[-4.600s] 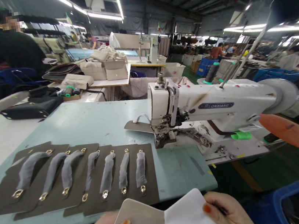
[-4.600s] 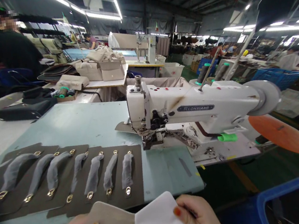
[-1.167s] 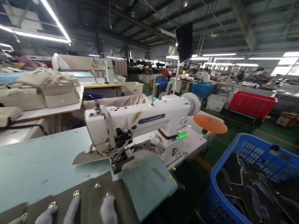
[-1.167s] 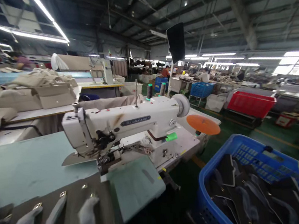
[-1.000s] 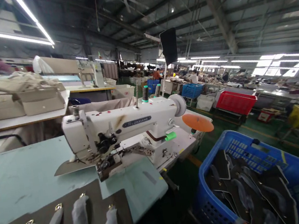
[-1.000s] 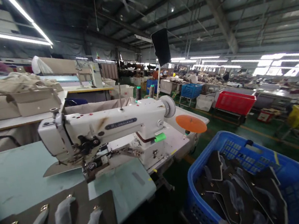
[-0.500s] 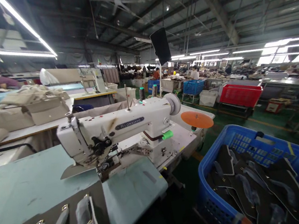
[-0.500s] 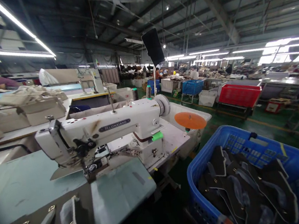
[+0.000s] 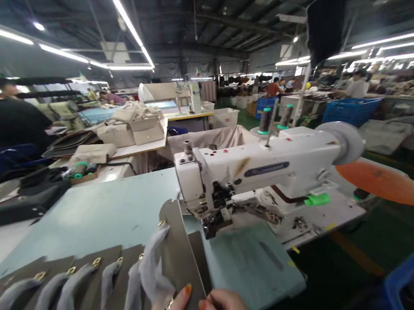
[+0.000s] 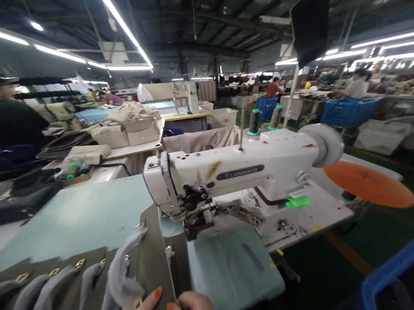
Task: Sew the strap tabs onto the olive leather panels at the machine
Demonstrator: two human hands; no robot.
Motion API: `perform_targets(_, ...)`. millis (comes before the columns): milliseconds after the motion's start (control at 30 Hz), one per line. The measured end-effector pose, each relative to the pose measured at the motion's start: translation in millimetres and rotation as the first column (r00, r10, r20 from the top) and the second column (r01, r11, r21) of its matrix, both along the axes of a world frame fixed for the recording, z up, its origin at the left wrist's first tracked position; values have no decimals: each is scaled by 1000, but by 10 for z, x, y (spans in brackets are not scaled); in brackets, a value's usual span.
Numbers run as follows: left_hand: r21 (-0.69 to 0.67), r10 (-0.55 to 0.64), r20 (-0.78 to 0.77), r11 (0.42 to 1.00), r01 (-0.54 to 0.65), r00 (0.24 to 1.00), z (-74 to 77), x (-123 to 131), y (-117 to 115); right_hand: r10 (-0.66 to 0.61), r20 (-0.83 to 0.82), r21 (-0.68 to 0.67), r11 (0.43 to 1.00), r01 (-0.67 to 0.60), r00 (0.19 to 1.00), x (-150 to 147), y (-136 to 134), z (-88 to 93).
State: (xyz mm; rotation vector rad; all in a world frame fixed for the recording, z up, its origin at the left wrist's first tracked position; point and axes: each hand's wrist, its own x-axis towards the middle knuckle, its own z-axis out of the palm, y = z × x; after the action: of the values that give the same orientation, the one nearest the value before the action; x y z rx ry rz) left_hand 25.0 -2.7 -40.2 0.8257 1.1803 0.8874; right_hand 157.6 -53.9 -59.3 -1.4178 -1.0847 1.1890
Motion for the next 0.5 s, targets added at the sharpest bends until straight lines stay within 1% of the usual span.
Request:
perform_targets(67, -45, 23, 124, 999, -17, 992, 26, 76, 301, 29, -37, 50, 998, -28, 999, 8, 302, 84)
perform_targets(167, -17, -18, 192, 1000, 22, 981, 102, 208, 687, -20, -31, 75, 997, 22, 999, 99, 635, 168)
perform_targets(233, -12, -44, 221, 999, 48, 974, 114, 300, 892, -65, -6, 68, 996, 65, 998, 174, 785, 171)
perform_targets(367, -11, -78, 256, 996, 84, 963, 16, 448, 1164, -139, 38, 56, 989, 137, 990, 268, 974, 97)
perform_targets(500, 22, -94, 282, 996, 92, 955, -62, 507, 1282, -188, 83, 70, 981, 182, 979, 281, 1061, 37)
